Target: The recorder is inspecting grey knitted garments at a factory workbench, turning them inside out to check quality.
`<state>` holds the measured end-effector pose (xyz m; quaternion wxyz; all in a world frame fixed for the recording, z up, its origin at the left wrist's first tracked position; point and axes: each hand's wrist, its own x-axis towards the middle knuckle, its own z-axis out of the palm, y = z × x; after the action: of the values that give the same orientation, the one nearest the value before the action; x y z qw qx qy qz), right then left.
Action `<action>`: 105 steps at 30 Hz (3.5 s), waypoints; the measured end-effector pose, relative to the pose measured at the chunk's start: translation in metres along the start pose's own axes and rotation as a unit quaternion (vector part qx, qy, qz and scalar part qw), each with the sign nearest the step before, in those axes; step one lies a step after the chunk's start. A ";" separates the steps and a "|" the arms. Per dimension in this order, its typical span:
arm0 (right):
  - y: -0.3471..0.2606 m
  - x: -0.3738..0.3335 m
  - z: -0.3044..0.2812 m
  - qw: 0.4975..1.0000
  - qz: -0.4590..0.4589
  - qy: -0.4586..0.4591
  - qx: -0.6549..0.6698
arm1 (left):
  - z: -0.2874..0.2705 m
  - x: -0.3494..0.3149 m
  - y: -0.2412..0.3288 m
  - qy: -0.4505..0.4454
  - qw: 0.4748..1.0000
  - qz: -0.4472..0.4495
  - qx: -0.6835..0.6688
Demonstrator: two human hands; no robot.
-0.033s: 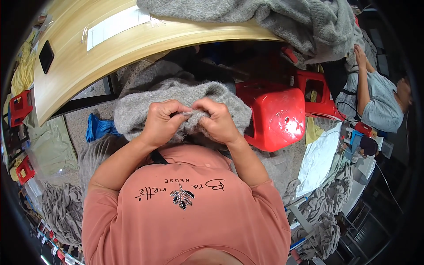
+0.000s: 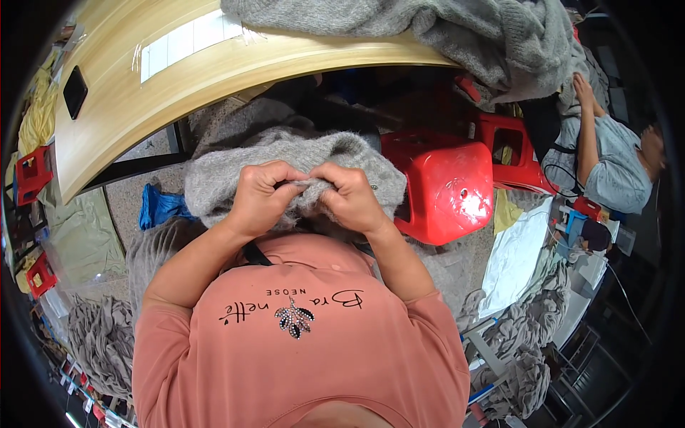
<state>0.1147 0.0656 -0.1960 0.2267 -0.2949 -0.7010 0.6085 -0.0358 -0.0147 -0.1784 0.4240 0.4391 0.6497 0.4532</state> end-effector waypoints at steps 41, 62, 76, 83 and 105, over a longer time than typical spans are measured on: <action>0.033 -0.015 -0.023 0.949 0.104 0.068 -0.291 | -0.016 0.003 -0.022 0.041 0.993 -0.077 -0.073; -0.002 -0.002 0.001 0.990 -0.083 0.048 -0.099 | -0.005 0.002 -0.002 -0.036 0.947 -0.187 -0.261; 0.028 -0.026 -0.043 0.929 0.006 0.151 -0.339 | -0.023 0.018 0.004 0.008 0.913 -0.179 -0.367; -0.028 -0.025 -0.013 0.899 -0.302 0.088 -0.303 | -0.001 0.022 0.009 -0.062 0.926 -0.163 -0.334; -0.012 -0.004 -0.005 0.985 -0.142 0.033 -0.093 | 0.003 0.001 -0.008 -0.047 0.971 -0.103 -0.209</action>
<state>0.1192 0.0656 -0.1829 0.3056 -0.2321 -0.7811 0.4926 -0.0343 -0.0141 -0.1868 0.5806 0.2923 0.5615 0.5120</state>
